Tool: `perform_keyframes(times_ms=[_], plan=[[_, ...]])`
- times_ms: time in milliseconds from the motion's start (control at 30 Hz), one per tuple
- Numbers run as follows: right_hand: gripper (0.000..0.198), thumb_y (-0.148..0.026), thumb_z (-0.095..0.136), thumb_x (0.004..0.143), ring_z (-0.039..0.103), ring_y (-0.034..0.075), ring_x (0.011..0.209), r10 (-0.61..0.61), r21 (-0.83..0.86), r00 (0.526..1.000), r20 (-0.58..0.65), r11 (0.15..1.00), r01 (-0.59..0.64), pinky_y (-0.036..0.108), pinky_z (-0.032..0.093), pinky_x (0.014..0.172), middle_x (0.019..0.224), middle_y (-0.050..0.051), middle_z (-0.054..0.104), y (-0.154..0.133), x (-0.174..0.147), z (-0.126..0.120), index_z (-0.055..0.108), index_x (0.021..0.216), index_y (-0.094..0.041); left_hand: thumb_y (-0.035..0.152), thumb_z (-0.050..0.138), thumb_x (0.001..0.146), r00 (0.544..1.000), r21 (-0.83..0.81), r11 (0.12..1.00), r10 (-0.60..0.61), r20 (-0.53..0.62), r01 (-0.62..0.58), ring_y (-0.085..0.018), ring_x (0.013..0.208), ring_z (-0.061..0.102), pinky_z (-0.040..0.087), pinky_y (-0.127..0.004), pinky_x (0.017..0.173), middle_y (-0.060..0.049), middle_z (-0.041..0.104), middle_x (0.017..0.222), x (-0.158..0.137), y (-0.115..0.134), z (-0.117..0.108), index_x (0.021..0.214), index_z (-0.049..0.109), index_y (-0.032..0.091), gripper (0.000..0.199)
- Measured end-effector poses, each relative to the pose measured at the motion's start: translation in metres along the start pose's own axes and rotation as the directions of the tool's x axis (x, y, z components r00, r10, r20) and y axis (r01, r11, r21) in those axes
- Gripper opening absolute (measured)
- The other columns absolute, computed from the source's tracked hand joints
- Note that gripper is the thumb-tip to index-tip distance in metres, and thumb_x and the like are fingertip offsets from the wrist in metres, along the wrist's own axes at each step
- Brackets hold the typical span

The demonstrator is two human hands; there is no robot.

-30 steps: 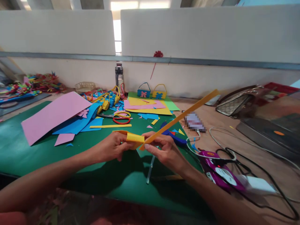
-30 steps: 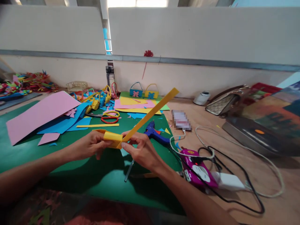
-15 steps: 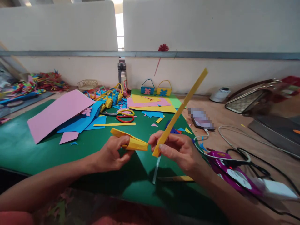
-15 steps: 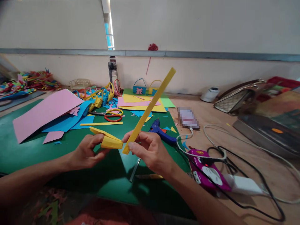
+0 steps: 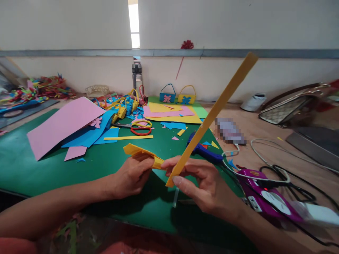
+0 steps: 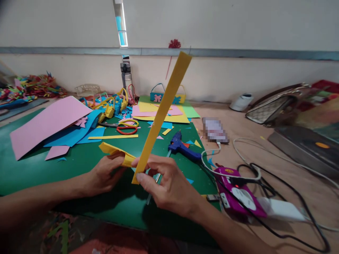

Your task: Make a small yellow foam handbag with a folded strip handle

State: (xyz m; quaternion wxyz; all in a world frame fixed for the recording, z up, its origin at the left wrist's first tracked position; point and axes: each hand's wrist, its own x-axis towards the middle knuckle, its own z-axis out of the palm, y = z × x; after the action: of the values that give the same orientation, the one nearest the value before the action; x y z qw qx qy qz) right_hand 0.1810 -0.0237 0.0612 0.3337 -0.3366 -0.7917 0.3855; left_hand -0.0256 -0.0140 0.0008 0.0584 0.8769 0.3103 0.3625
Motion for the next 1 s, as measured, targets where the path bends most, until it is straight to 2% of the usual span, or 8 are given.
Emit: perform_keyframes(times_ms=[133,300,500,833,1000], plan=[[0.022,-0.017,0.053,0.079,0.065,0.016,0.074,0.010,0.023,1.000,0.001,1.000,-0.010,0.026,0.054,0.065,0.089,0.003,0.070,0.000,0.000,0.001,0.069,0.093,-0.020,0.009,0.040,0.089,0.999,-0.070,0.998,0.008,0.041,-0.005,-0.015,0.075,0.049,0.040,-0.026,0.067,-0.005,0.055,0.080,0.004,0.004,-0.004,0.095,0.051,0.015,0.015],[0.020,-0.017,0.054,0.078,0.065,0.017,0.072,0.012,0.017,1.000,-0.012,1.000,-0.012,0.026,0.054,0.063,0.085,0.003,0.071,-0.002,0.001,0.003,0.070,0.089,-0.020,0.009,0.038,0.089,0.998,-0.096,0.995,0.024,0.061,-0.018,-0.014,0.074,0.050,0.040,-0.025,0.065,-0.006,0.056,0.081,0.008,0.006,-0.005,0.096,0.050,0.015,0.015],[0.019,-0.018,0.054,0.078,0.064,0.017,0.075,-0.013,-0.044,0.999,-0.030,0.999,0.011,0.027,0.052,0.064,0.077,0.001,0.069,-0.003,0.003,0.003,0.070,0.086,-0.022,0.010,0.039,0.088,0.989,-0.080,0.996,-0.035,0.147,0.047,-0.015,0.076,0.054,0.042,-0.025,0.068,-0.005,0.057,0.081,0.008,0.006,-0.003,0.094,0.052,0.017,0.016],[0.015,-0.018,0.053,0.080,0.065,0.016,0.072,-0.056,-0.170,0.998,0.026,0.984,0.060,0.025,0.050,0.063,0.072,0.001,0.068,-0.002,0.004,-0.001,0.068,0.084,-0.020,0.012,0.039,0.089,0.978,-0.086,0.989,-0.104,0.183,0.121,-0.015,0.078,0.056,0.044,-0.024,0.070,-0.005,0.059,0.083,0.014,0.009,-0.006,0.093,0.055,0.017,0.017],[0.020,-0.020,0.055,0.078,0.066,0.017,0.073,0.016,-0.108,0.999,-0.033,0.994,-0.019,0.026,0.053,0.064,0.082,0.002,0.073,-0.003,0.003,0.002,0.071,0.089,-0.022,0.015,0.038,0.090,0.960,-0.040,0.984,-0.162,0.227,0.176,-0.015,0.075,0.055,0.042,-0.025,0.067,-0.004,0.060,0.081,0.015,0.010,-0.004,0.089,0.054,0.016,0.015]])
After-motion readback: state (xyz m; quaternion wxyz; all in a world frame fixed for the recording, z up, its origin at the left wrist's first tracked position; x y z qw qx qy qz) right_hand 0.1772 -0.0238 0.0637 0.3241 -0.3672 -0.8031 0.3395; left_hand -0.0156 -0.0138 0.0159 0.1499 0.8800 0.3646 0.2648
